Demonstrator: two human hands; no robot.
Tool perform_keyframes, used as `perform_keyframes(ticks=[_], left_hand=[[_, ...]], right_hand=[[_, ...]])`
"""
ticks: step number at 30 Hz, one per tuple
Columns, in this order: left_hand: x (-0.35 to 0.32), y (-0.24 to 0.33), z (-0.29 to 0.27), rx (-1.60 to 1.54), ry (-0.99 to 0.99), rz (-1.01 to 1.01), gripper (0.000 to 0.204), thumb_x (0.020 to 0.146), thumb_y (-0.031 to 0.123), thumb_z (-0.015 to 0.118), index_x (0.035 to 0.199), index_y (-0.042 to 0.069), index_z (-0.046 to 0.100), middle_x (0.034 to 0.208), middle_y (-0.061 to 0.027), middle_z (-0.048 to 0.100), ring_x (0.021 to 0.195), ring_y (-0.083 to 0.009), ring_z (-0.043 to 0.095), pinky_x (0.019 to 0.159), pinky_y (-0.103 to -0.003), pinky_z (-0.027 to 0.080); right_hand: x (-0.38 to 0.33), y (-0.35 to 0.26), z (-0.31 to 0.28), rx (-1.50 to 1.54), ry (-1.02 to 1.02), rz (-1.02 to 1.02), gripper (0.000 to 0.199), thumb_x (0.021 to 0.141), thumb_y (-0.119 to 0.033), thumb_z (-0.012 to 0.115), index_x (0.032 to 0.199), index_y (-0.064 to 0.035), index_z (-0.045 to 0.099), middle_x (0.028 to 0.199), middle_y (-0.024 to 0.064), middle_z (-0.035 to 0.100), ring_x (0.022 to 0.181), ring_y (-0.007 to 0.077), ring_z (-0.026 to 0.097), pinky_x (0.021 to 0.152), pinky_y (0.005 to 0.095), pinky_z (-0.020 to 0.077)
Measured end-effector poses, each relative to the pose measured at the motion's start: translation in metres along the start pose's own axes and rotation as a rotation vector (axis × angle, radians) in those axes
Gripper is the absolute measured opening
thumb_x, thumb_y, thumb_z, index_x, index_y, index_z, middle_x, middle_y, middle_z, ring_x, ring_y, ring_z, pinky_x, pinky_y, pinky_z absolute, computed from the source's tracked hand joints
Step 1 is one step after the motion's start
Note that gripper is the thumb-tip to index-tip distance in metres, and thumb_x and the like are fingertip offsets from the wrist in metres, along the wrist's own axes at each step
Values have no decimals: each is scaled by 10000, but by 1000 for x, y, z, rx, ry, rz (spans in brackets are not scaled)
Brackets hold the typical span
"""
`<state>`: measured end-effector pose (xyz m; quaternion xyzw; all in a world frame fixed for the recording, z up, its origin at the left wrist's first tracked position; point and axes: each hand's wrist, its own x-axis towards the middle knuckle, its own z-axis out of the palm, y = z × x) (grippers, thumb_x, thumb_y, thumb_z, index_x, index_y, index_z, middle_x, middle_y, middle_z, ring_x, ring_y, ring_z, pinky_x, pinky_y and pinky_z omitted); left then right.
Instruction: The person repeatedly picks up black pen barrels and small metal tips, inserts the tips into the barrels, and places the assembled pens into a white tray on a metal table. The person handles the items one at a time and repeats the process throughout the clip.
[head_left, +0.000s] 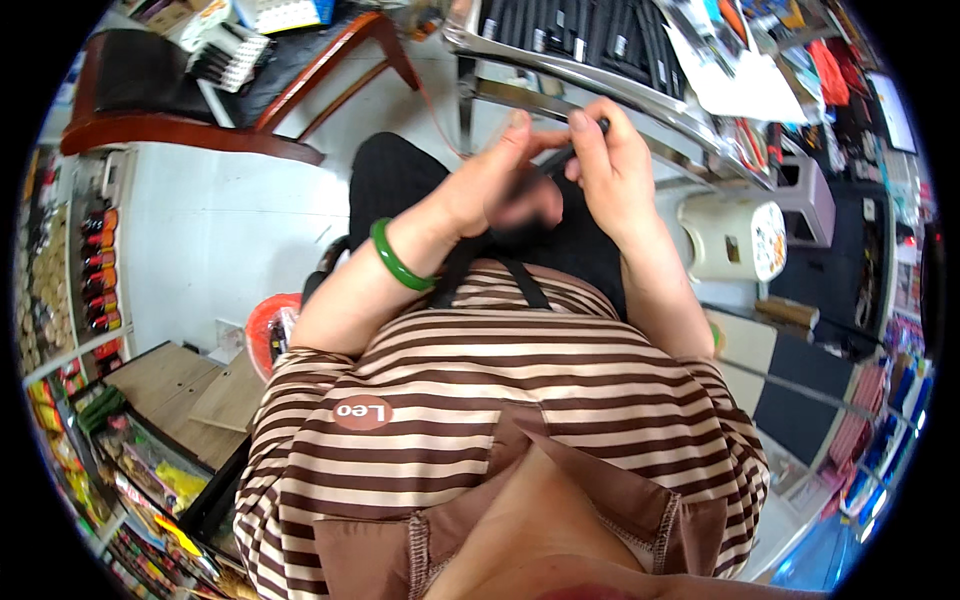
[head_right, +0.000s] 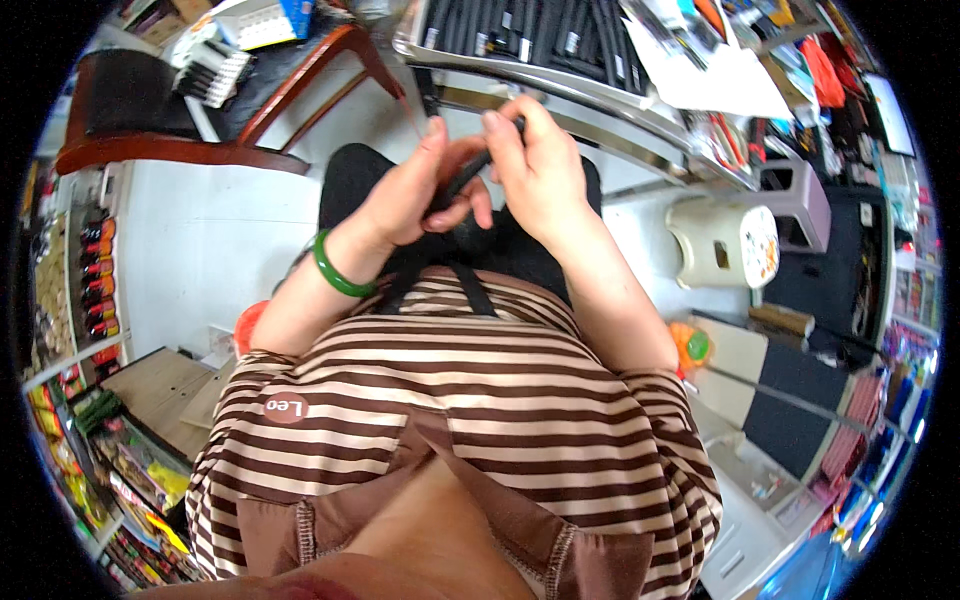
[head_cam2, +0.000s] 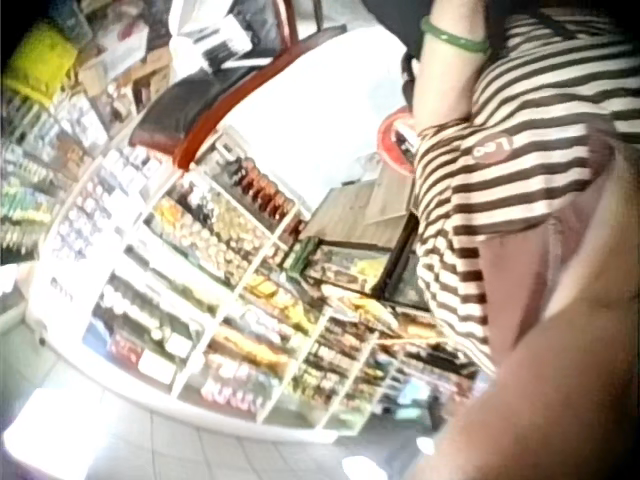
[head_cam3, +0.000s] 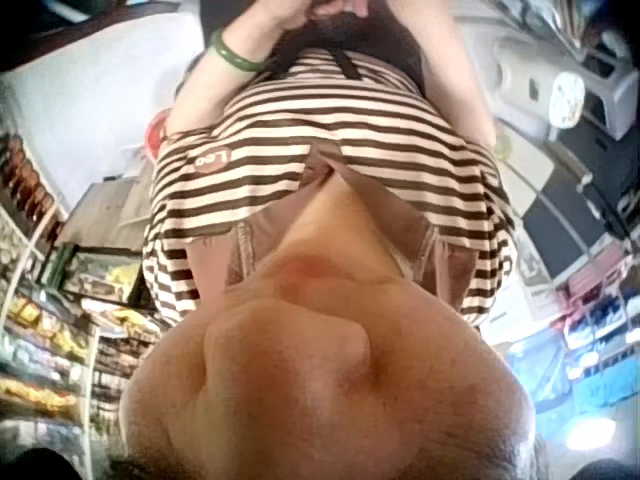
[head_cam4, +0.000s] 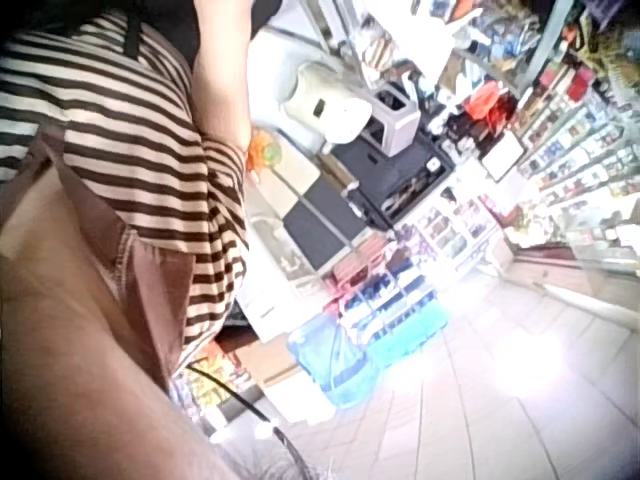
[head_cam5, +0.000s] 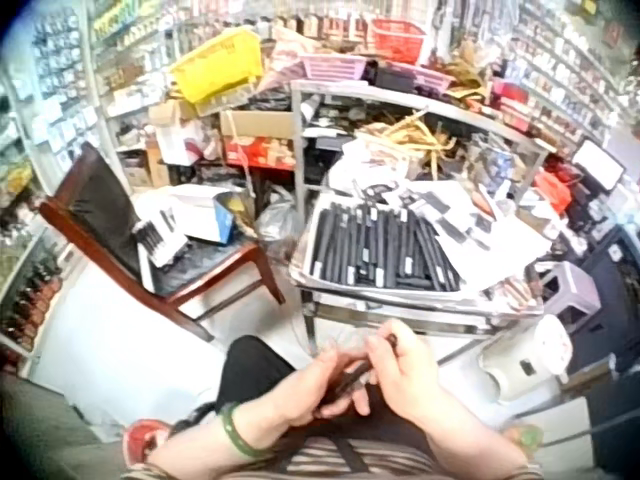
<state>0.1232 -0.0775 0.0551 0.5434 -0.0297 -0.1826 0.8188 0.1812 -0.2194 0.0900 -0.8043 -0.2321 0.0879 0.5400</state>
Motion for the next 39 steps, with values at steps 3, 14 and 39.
perform_keyframes(ticks=[3, 14, 39], left_hand=[[-5, 5, 2, -82, 35, -31, 832, 815, 694, 103, 1239, 37, 389, 622, -81, 523, 347, -46, 233, 360, -170, 195], [-21, 9, -33, 241, 199, -116, 253, 905, 183, 446, 1113, 58, 517, 762, -13, 595, 575, -44, 492, 507, -165, 401], [-132, 37, -337, 865, 1270, -168, 192, 870, 118, 463, 997, 26, 573, 733, -77, 619, 582, -119, 559, 531, -257, 447]], right_hand=[[2, 4, 5, 24, -22, 37, 223, 896, -257, 486, 834, -43, 493, 533, 22, 508, 484, 98, 497, 469, 252, 388], [5, 43, 31, 584, 25, 305, 239, 924, -284, 433, 849, -66, 494, 572, 4, 487, 461, 33, 379, 413, 167, 287], [40, 226, 103, 518, -430, 1076, 177, 885, -218, 477, 948, -56, 511, 740, 6, 520, 581, 64, 432, 480, 194, 349]])
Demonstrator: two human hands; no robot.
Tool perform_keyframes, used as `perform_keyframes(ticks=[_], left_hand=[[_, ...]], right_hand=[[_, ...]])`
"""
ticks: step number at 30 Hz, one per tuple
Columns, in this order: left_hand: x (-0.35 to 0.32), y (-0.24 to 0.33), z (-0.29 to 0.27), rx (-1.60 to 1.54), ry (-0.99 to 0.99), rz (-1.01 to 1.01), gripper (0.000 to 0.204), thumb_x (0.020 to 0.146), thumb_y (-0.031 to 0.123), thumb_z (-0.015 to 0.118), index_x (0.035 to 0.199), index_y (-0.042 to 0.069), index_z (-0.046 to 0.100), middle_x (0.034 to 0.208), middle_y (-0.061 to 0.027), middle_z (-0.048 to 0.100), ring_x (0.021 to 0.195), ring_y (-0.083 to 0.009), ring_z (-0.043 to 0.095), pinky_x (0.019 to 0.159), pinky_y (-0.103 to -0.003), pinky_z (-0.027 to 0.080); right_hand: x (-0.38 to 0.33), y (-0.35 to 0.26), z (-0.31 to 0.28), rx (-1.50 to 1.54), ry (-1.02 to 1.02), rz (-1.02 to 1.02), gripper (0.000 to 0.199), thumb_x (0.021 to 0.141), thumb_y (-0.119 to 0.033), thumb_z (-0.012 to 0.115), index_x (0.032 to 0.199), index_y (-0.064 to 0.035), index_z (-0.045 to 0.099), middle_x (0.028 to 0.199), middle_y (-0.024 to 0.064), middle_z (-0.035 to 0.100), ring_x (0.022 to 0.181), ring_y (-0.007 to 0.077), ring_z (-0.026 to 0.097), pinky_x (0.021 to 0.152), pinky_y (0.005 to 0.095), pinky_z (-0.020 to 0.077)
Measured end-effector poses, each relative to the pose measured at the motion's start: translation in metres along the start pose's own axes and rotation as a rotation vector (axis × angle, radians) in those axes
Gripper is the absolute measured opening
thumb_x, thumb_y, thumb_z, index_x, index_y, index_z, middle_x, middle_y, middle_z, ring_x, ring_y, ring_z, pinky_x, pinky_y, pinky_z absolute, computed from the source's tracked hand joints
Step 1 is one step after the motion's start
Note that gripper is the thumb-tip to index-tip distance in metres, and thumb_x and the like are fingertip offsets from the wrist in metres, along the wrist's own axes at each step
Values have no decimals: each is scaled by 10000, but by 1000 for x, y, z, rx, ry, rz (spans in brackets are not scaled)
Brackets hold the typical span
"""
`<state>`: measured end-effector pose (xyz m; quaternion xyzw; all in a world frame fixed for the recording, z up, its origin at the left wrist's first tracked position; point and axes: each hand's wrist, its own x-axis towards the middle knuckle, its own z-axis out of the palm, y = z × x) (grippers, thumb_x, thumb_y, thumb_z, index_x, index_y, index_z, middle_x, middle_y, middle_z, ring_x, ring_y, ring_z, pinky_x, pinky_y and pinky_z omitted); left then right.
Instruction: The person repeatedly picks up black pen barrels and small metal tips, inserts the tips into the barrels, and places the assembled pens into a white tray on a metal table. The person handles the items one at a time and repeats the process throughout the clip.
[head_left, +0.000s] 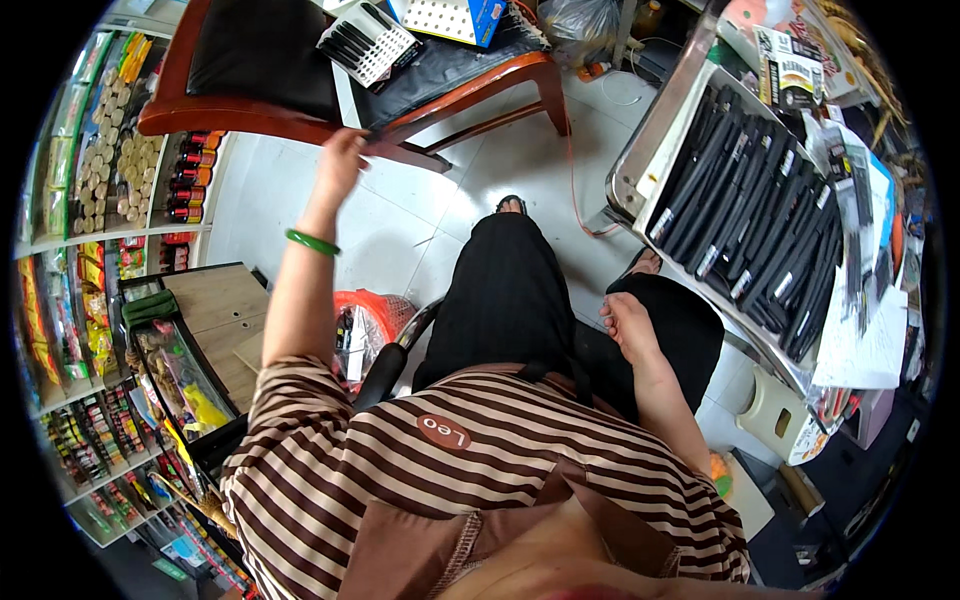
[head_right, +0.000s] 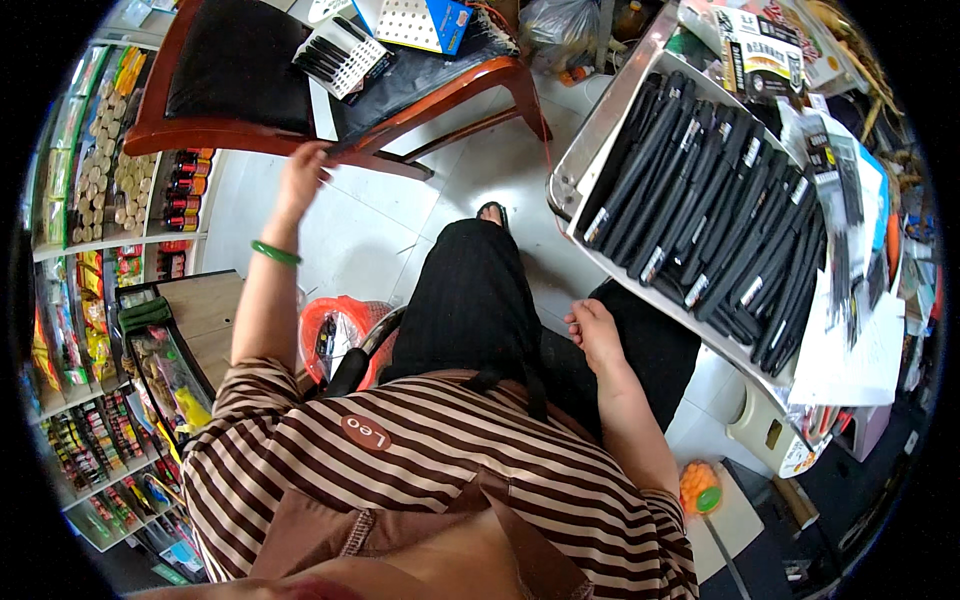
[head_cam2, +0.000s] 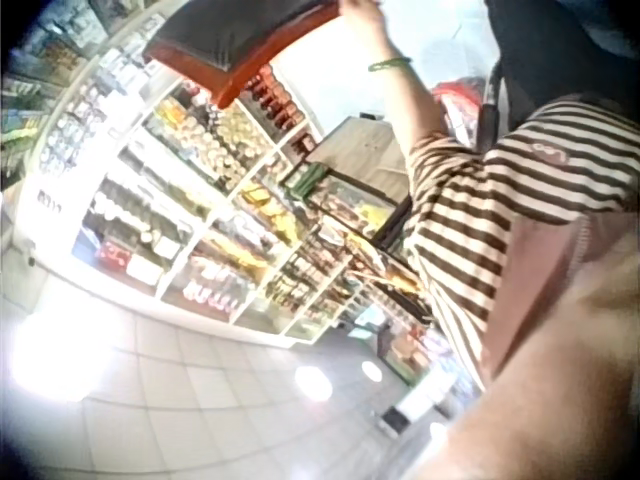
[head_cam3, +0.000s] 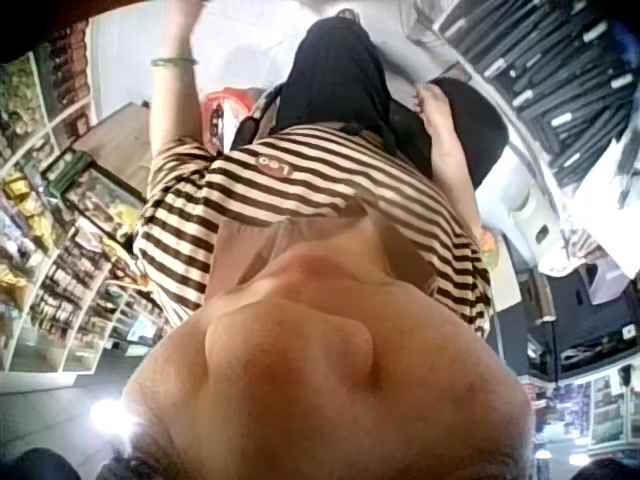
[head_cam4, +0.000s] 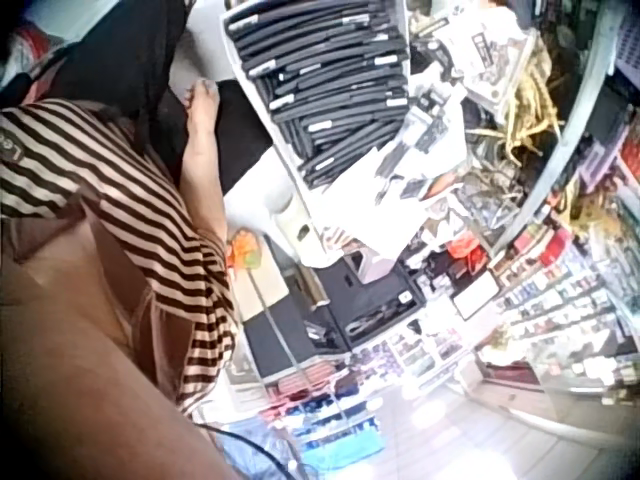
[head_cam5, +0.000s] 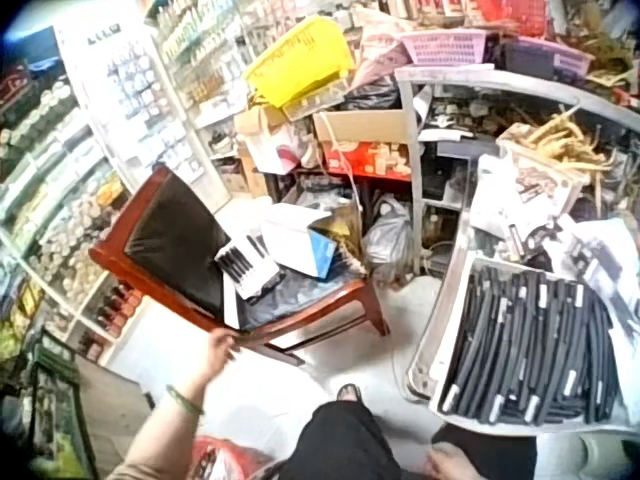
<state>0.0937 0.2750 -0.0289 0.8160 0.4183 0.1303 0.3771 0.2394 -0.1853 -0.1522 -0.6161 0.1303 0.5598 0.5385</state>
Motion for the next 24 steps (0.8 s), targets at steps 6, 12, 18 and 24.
perform_keyframes(ticks=[6, 12, 18, 24], left_hand=[[96, 10, -46, 575, 293, 74, 188, 850, 174, 509, 976, 57, 584, 780, -91, 644, 762, -205, 626, 650, -297, 477], [166, 7, -44, 870, 317, -58, 215, 843, 284, 484, 986, 163, 591, 943, -122, 626, 915, -314, 583, 761, -400, 465], [197, -7, -42, 961, 287, -132, 228, 852, 286, 467, 1001, 166, 591, 978, -118, 621, 938, -305, 579, 771, -394, 464], [220, -25, -40, 963, 274, -118, 219, 844, 282, 479, 985, 165, 600, 967, -115, 623, 938, -304, 579, 771, -399, 464]], right_hand=[[16, 3, 1, -60, -4, 80, 164, 874, -211, 494, 912, -53, 523, 743, 12, 542, 556, 63, 434, 468, 198, 348], [25, 6, 3, -22, 61, 120, 123, 871, -188, 495, 921, -80, 526, 722, -14, 531, 556, 47, 439, 470, 168, 339], [46, 20, -14, -118, -8, 142, 110, 863, -186, 518, 903, -85, 537, 716, -9, 540, 551, 45, 450, 457, 161, 350], [38, 1, 9, -208, 118, 232, 116, 859, -191, 530, 909, -87, 535, 721, -9, 539, 559, 47, 448, 466, 166, 351]])
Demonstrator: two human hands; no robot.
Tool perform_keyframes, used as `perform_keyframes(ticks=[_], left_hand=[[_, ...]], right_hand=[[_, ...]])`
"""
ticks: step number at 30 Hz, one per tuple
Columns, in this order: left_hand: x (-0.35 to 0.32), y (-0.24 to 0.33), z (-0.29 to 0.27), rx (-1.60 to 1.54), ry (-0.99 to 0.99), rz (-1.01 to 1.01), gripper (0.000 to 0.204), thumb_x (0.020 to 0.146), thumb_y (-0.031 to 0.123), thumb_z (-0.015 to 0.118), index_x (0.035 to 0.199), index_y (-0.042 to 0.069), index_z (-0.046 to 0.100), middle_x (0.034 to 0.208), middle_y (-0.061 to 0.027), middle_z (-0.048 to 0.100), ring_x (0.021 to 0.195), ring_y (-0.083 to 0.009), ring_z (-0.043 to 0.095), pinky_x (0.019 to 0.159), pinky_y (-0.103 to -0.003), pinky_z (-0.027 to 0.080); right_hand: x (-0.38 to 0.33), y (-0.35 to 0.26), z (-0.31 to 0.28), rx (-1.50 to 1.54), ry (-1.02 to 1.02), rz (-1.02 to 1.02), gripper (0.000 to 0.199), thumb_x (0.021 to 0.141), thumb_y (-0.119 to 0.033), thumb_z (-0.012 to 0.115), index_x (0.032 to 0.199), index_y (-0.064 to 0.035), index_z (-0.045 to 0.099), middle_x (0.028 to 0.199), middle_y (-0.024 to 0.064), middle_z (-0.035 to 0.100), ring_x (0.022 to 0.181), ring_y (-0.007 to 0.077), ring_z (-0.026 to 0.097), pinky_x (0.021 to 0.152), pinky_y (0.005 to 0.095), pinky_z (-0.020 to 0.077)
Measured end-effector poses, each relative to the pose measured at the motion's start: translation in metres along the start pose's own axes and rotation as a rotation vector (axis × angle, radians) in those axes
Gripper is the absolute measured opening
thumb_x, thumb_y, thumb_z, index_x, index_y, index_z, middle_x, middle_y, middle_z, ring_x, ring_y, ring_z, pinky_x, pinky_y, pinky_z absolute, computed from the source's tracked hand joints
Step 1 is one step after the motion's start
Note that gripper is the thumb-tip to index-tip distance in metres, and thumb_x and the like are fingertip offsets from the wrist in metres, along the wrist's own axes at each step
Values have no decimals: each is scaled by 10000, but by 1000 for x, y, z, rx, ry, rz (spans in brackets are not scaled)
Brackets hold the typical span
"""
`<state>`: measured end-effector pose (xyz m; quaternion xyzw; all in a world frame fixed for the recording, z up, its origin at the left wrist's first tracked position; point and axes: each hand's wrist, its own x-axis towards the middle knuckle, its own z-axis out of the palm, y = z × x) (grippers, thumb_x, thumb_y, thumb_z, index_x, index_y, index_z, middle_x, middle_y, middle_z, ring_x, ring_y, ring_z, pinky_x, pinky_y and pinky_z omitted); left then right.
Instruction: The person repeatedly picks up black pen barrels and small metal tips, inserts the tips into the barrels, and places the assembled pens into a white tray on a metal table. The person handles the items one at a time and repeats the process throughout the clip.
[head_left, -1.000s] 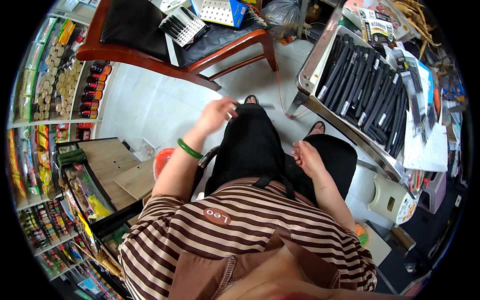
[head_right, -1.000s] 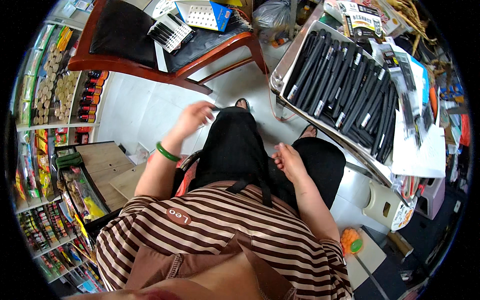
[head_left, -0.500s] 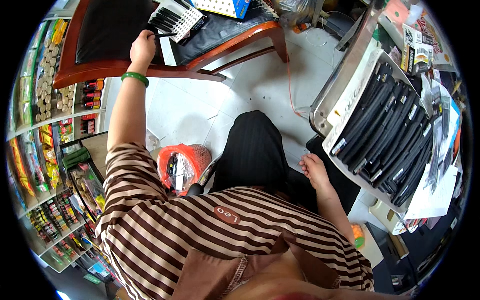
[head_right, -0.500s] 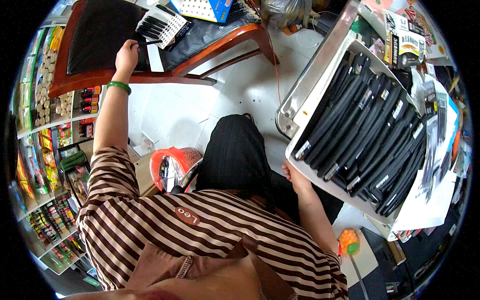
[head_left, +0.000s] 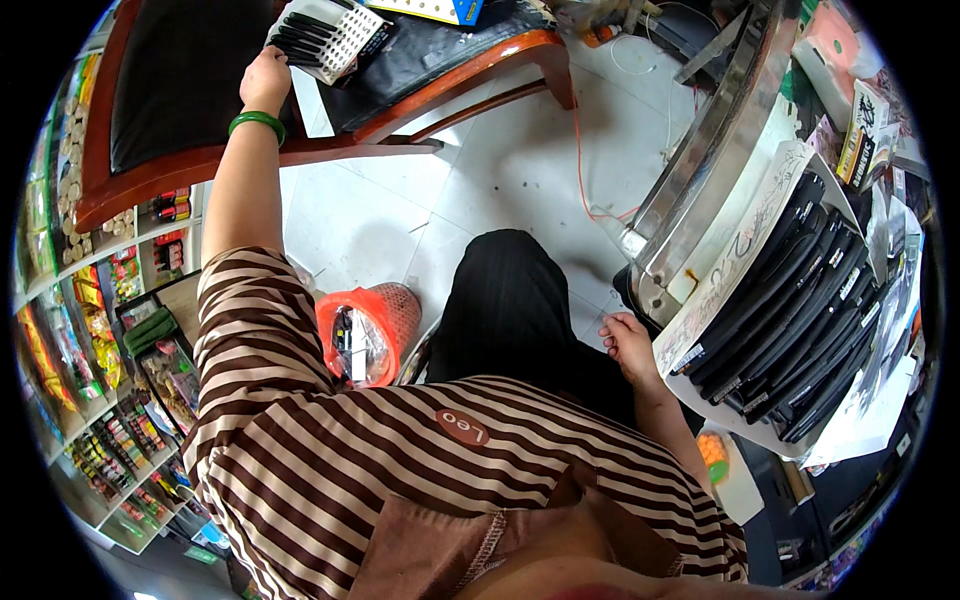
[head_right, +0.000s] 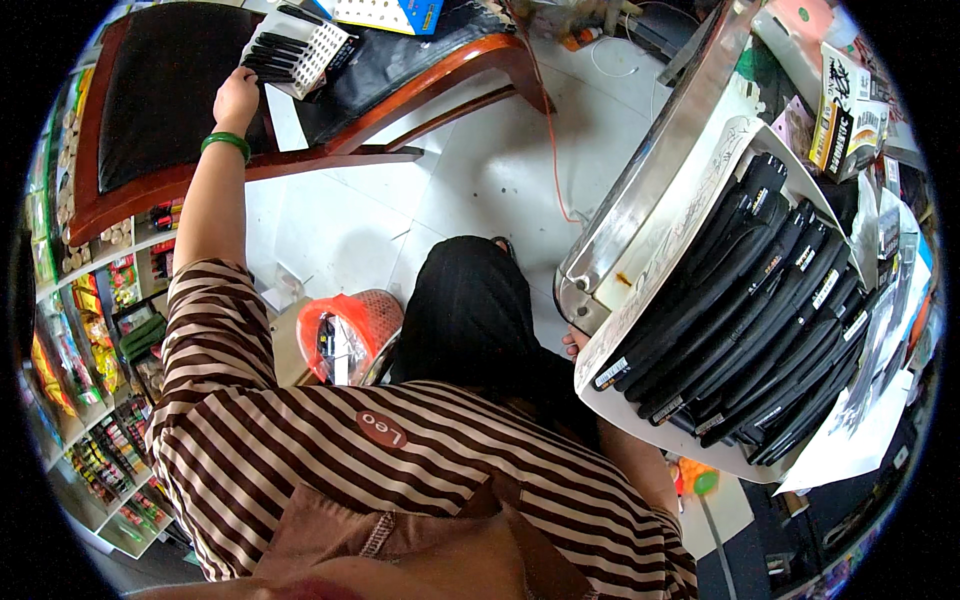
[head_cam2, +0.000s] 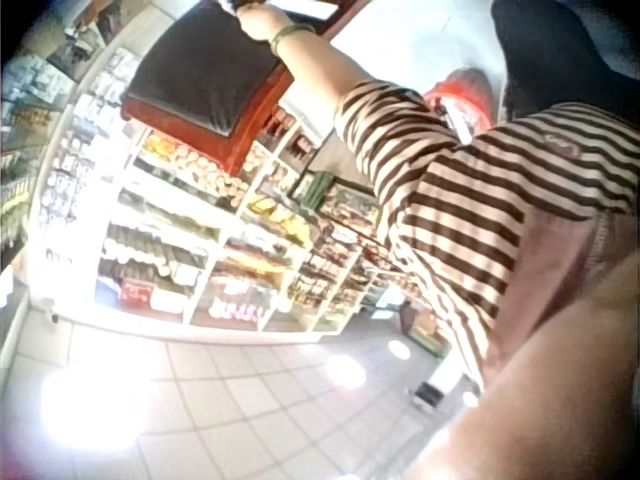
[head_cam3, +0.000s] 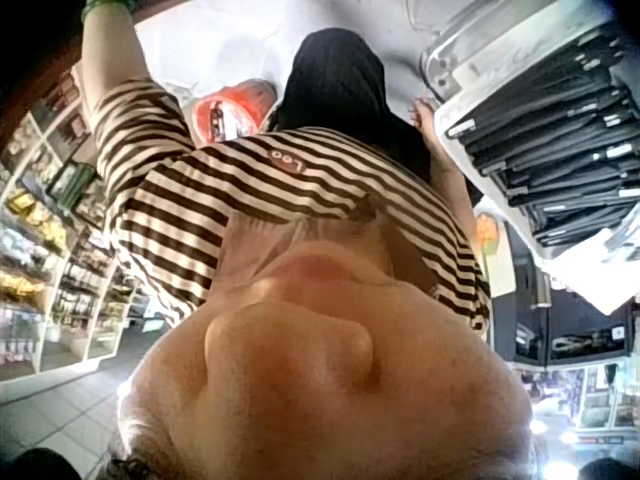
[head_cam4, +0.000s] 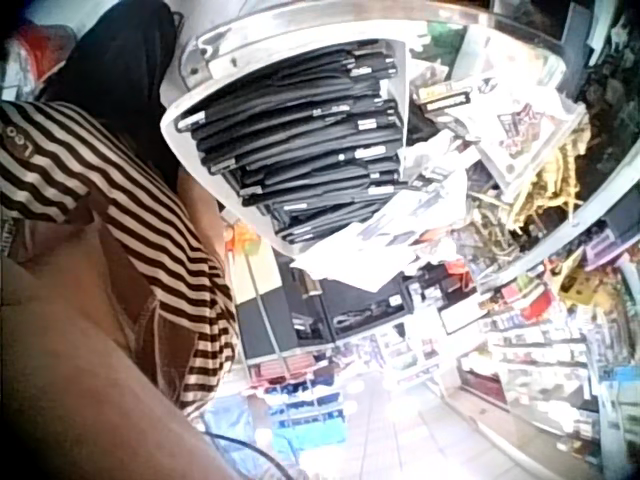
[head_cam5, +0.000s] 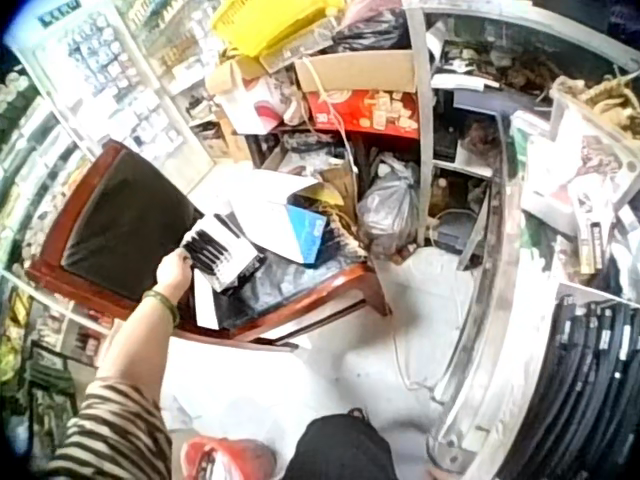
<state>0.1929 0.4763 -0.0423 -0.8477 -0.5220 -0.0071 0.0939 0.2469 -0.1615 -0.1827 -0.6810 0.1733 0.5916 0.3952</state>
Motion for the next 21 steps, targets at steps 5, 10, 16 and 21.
perform_keyframes(ticks=[5, 10, 16, 21], left_hand=[[6, 3, -3, -6, -51, 44, 239, 845, 264, 470, 998, 127, 593, 983, -136, 615, 956, -319, 569, 792, -396, 454], [12, 6, 2, -31, 55, -72, 309, 846, 272, 480, 1116, 125, 512, 1033, -170, 593, 986, -340, 552, 818, -404, 442], [9, 3, 6, -53, 94, 2, 378, 840, 257, 487, 1171, 76, 466, 1052, -195, 580, 998, -351, 542, 839, -411, 432], [9, 1, 12, -62, 104, -49, 373, 829, 213, 463, 1171, 69, 505, 1071, -202, 571, 1015, -343, 536, 863, -399, 427]], right_hand=[[6, 3, -7, 28, -71, 44, 117, 866, -176, 504, 925, -81, 535, 734, -2, 539, 580, 52, 449, 478, 166, 350], [-10, -6, 0, 173, -27, -6, 121, 866, -170, 500, 935, -77, 536, 735, 1, 539, 576, 52, 448, 475, 165, 349], [2, -1, -6, 24, -40, 20, 122, 865, -173, 503, 933, -78, 537, 736, -2, 543, 577, 52, 452, 476, 166, 357], [1, 2, -4, 3, -5, -38, 122, 866, -178, 503, 928, -79, 538, 736, -4, 543, 577, 52, 452, 478, 167, 359]])
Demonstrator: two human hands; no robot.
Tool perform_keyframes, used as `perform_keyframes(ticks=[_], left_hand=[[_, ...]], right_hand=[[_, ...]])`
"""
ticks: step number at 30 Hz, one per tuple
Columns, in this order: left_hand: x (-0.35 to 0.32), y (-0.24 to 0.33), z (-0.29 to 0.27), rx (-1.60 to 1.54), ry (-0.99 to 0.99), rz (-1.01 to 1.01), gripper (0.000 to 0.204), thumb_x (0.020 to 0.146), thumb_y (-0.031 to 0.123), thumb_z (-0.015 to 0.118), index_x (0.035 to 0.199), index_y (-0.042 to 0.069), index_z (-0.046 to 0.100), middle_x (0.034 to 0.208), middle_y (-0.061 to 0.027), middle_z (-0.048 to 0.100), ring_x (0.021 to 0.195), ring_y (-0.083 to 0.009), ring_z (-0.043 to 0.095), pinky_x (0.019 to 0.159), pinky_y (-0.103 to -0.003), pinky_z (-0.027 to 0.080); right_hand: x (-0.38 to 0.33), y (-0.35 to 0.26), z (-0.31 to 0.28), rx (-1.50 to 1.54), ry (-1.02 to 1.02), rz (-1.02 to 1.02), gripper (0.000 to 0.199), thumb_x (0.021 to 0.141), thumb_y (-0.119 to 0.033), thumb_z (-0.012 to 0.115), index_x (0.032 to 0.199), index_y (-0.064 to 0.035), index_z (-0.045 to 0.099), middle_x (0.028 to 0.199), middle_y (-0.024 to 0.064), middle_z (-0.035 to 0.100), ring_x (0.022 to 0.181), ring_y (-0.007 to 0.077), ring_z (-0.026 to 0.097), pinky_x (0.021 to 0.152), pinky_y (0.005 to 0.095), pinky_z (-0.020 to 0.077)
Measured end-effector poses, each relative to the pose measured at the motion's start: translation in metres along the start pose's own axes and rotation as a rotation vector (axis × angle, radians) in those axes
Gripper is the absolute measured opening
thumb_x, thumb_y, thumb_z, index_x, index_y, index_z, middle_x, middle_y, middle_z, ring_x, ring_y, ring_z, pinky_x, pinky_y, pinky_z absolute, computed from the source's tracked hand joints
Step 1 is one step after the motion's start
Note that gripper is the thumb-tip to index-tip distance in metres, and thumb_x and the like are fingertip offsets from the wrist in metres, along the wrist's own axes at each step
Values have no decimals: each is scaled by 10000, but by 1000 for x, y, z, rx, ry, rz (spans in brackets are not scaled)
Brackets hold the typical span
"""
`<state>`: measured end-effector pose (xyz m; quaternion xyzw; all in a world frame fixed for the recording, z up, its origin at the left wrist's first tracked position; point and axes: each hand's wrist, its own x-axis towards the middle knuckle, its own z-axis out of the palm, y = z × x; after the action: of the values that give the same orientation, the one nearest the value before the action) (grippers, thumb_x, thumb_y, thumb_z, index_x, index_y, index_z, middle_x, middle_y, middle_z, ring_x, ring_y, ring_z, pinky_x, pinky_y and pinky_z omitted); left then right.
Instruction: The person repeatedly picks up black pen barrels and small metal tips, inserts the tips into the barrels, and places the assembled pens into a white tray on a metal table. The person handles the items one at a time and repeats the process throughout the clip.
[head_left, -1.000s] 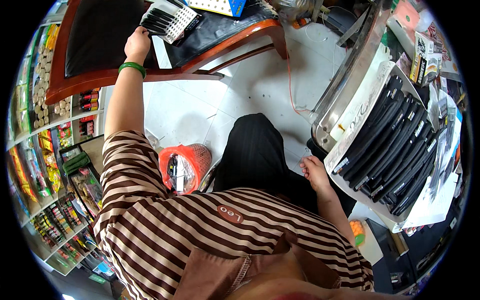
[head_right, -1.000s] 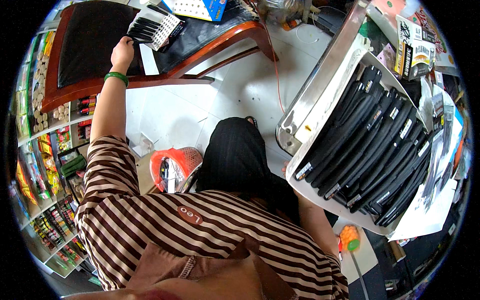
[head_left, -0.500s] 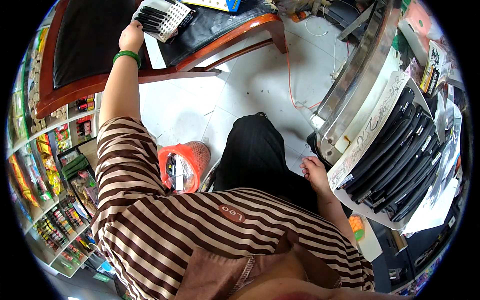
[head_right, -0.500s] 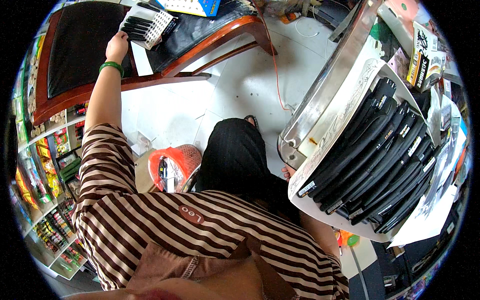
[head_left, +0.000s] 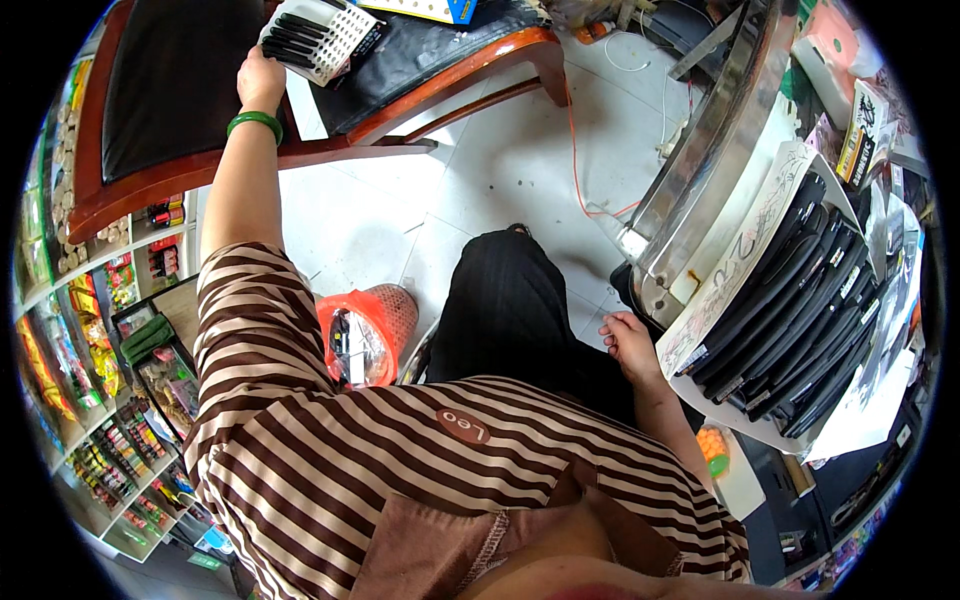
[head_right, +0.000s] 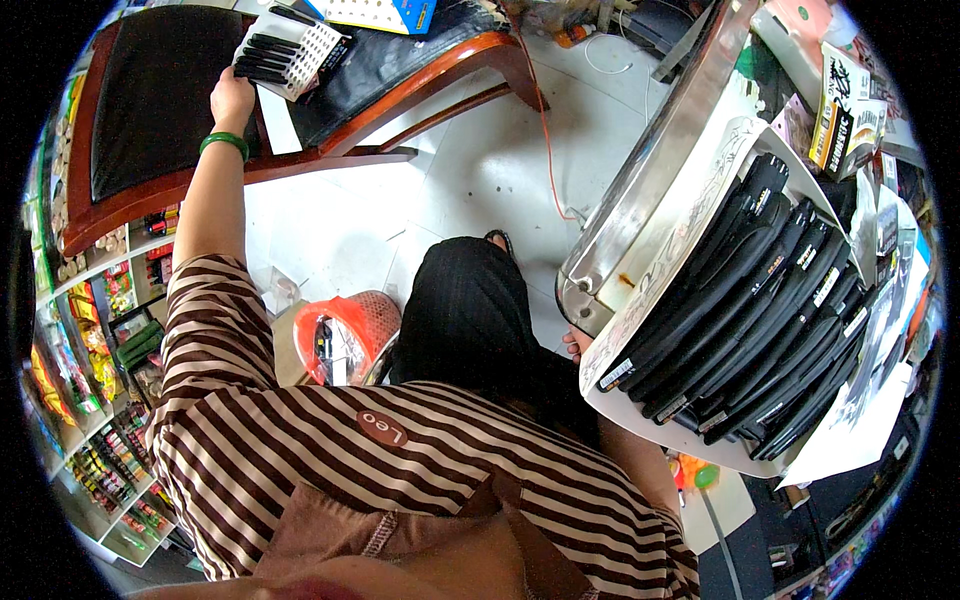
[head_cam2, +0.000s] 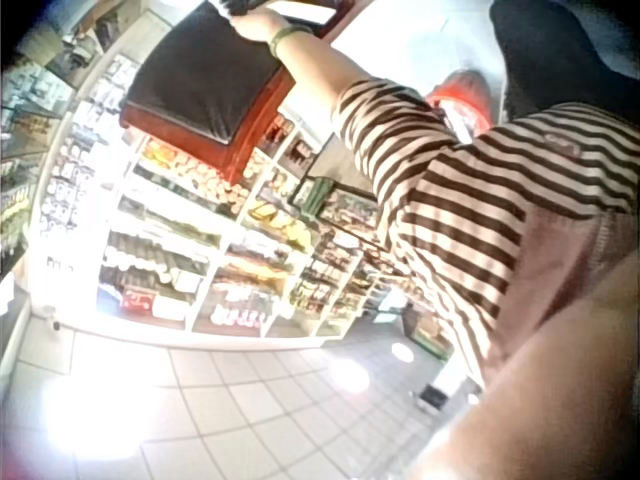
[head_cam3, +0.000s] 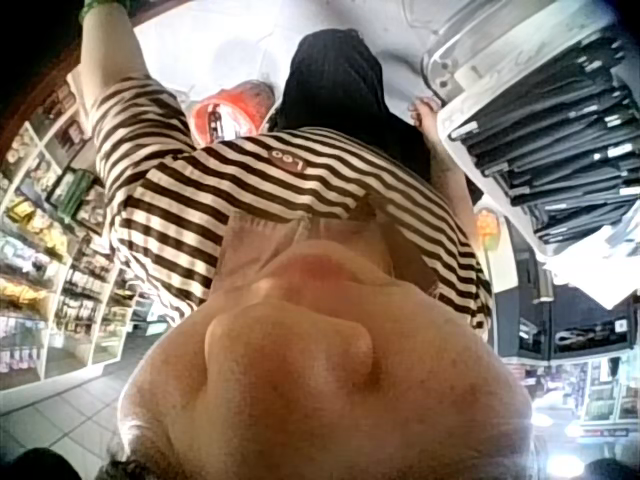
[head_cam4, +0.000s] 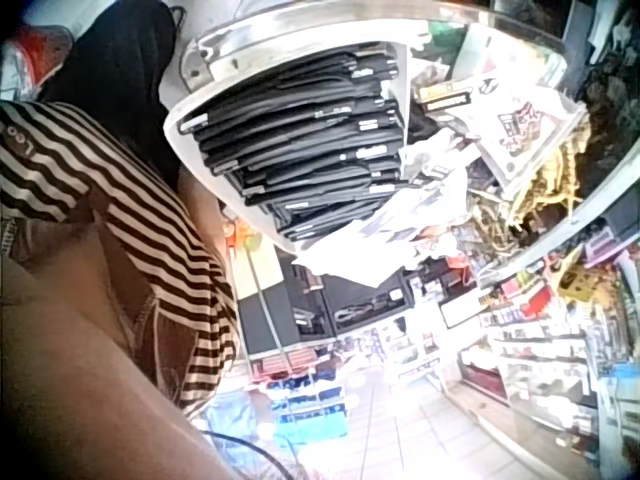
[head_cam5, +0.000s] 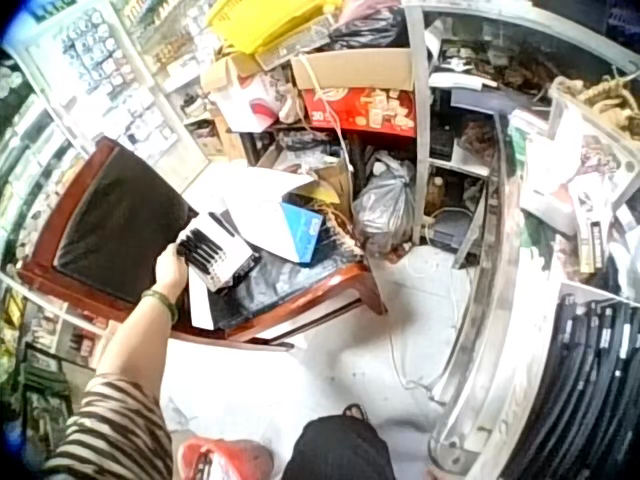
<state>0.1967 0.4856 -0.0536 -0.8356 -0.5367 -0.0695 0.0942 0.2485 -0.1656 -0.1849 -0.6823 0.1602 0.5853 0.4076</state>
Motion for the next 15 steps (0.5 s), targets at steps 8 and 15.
perform_keyframes(ticks=[8, 15], left_hand=[[11, -12, 15, -49, -47, 19, 415, 773, 193, 472, 1178, 128, 533, 1069, -166, 582, 1011, -312, 545, 878, -380, 426], [-9, -18, 27, -338, -30, 147, 587, 751, 280, 576, 1260, 72, 372, 864, -139, 641, 818, -312, 614, 715, -399, 472]], right_hand=[[-2, 3, 4, -13, -13, -5, 133, 854, -195, 522, 911, -75, 534, 729, 0, 541, 573, 56, 441, 468, 173, 351], [-22, 6, 1, 167, 66, -270, 169, 852, -228, 548, 890, -64, 545, 706, 13, 571, 570, 53, 488, 455, 165, 371]])
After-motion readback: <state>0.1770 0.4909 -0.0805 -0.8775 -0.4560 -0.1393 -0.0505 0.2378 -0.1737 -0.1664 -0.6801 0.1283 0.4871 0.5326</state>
